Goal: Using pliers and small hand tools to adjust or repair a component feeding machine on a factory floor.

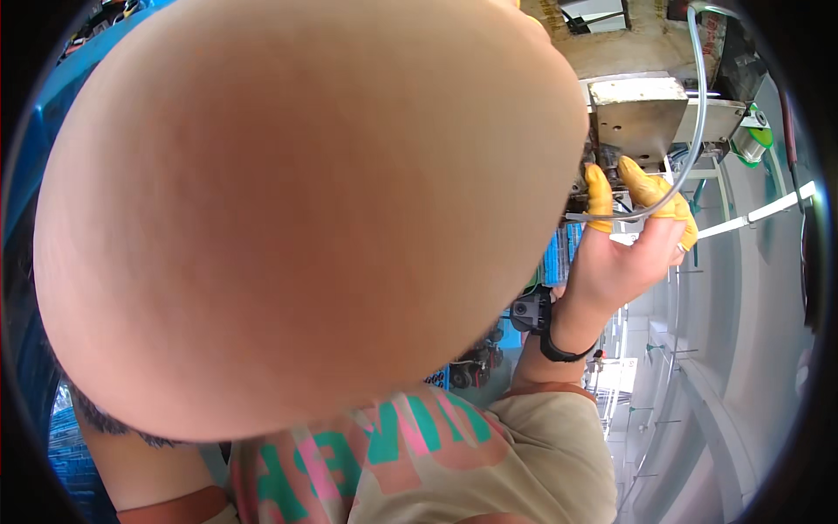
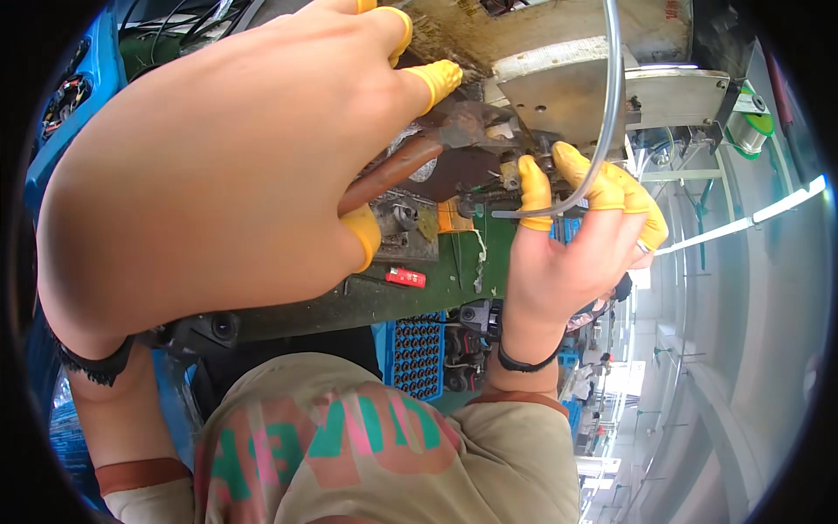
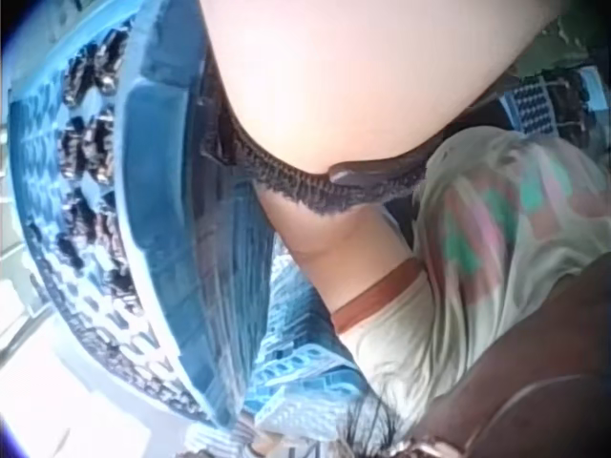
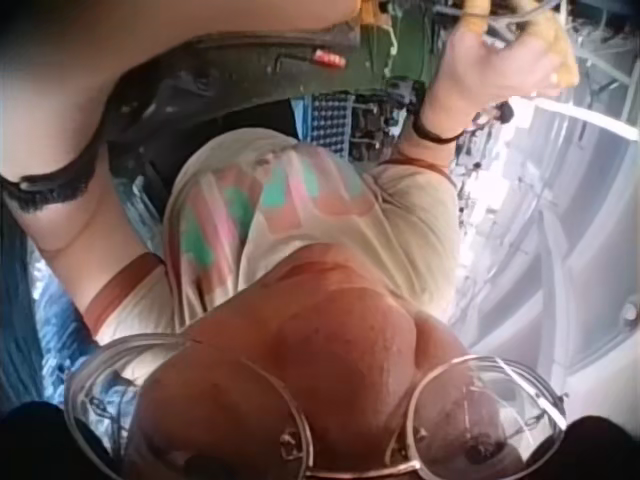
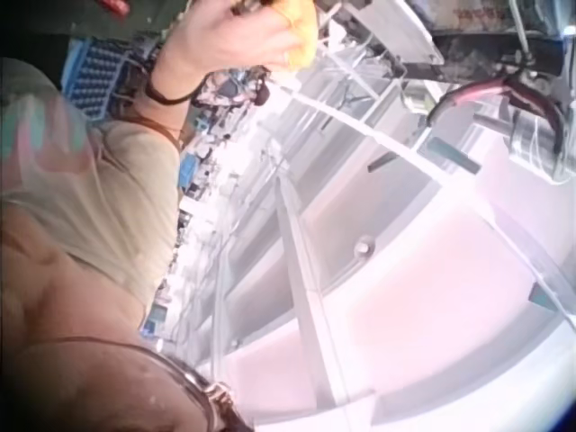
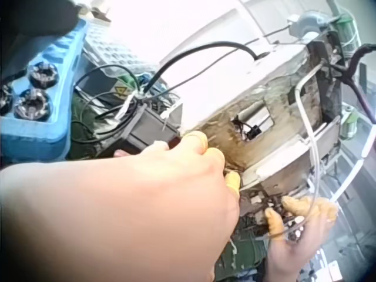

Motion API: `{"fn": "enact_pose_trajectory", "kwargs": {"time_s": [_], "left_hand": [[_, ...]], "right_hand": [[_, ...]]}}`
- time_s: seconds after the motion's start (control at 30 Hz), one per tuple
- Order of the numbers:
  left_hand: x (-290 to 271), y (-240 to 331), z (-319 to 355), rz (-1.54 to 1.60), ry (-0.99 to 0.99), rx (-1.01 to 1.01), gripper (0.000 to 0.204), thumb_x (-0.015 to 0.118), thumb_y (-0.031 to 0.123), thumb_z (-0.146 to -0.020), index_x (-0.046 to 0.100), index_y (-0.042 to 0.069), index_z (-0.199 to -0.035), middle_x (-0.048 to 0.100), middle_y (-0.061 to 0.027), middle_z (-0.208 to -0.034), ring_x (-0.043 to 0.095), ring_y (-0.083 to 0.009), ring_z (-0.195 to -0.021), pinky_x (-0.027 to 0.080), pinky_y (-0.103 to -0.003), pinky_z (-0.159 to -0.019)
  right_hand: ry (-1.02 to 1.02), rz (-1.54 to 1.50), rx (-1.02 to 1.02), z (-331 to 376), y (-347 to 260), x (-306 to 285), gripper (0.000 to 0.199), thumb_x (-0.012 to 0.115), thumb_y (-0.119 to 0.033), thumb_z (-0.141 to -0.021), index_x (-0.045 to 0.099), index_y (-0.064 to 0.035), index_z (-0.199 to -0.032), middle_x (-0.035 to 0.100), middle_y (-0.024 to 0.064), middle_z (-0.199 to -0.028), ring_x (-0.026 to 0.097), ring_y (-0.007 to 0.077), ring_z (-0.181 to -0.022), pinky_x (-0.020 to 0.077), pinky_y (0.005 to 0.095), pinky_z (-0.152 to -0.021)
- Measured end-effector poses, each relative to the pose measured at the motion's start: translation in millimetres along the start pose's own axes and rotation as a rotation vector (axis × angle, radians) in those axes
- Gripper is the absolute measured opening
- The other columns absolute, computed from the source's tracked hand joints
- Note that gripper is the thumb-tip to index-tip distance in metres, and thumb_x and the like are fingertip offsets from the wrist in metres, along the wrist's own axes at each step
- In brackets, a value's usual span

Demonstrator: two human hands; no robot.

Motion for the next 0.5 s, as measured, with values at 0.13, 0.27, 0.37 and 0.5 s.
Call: {"fn": "enact_pose_trajectory", "kwargs": {"time_s": [0.13, 0.27, 0.37, 0.5], "left_hand": [[1, 1, 1, 0.010, -0.007, 0.010, 0.071, 0.057, -0.005, -0.061, 0.048, 0.000, -0.131, 0.050, -0.0165, -0.097, 0.048, -0.0340, -0.090, 0.042, -0.036, -0.080], [2, 0, 1, 0.024, -0.012, 0.003, 0.071, 0.057, -0.005, -0.061, 0.048, 0.000, -0.131, 0.050, -0.0164, -0.097, 0.048, -0.0339, -0.090, 0.042, -0.036, -0.080], [0, -1, -1, 0.034, -0.020, -0.008, 0.070, 0.057, -0.005, -0.061, 0.048, 0.000, -0.131, 0.050, -0.0163, -0.097, 0.049, -0.0338, -0.089, 0.042, -0.036, -0.080], [-12, 0, 0, 0.033, -0.053, -0.064, 0.070, 0.057, -0.006, -0.062, 0.048, 0.000, -0.131, 0.050, -0.0162, -0.096, 0.049, -0.0337, -0.089, 0.042, -0.036, -0.079]], "right_hand": [[-0.018, -0.048, 0.037, -1, -2, -3, 0.042, 0.081, -0.029, -0.069, 0.065, -0.0098, -0.103, 0.061, 0.0049, -0.097, 0.054, 0.0252, -0.092, 0.0354, 0.0369, -0.085], [0.047, -0.102, 0.019, 8, -7, -5, 0.046, 0.080, -0.031, -0.071, 0.062, -0.0081, -0.107, 0.062, 0.0043, -0.099, 0.054, 0.0244, -0.093, 0.0345, 0.0346, -0.085], [0.094, -0.210, 0.042, 27, -3, -6, 0.037, 0.075, -0.029, -0.078, 0.062, -0.0062, -0.104, 0.061, 0.0059, -0.101, 0.053, 0.0248, -0.096, 0.0352, 0.0352, -0.085], [0.002, -0.394, 0.111, 56, -7, -9, 0.030, 0.072, -0.024, -0.081, 0.063, -0.0040, -0.102, 0.060, 0.0082, -0.099, 0.051, 0.0270, -0.095, 0.0396, 0.0390, -0.084]]}}
Point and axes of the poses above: each hand's wrist, its own z-axis away from the middle knuckle, its own x-axis out of the palm, y = z × x, the point moved 2 cm from there along -z, towards the middle knuckle
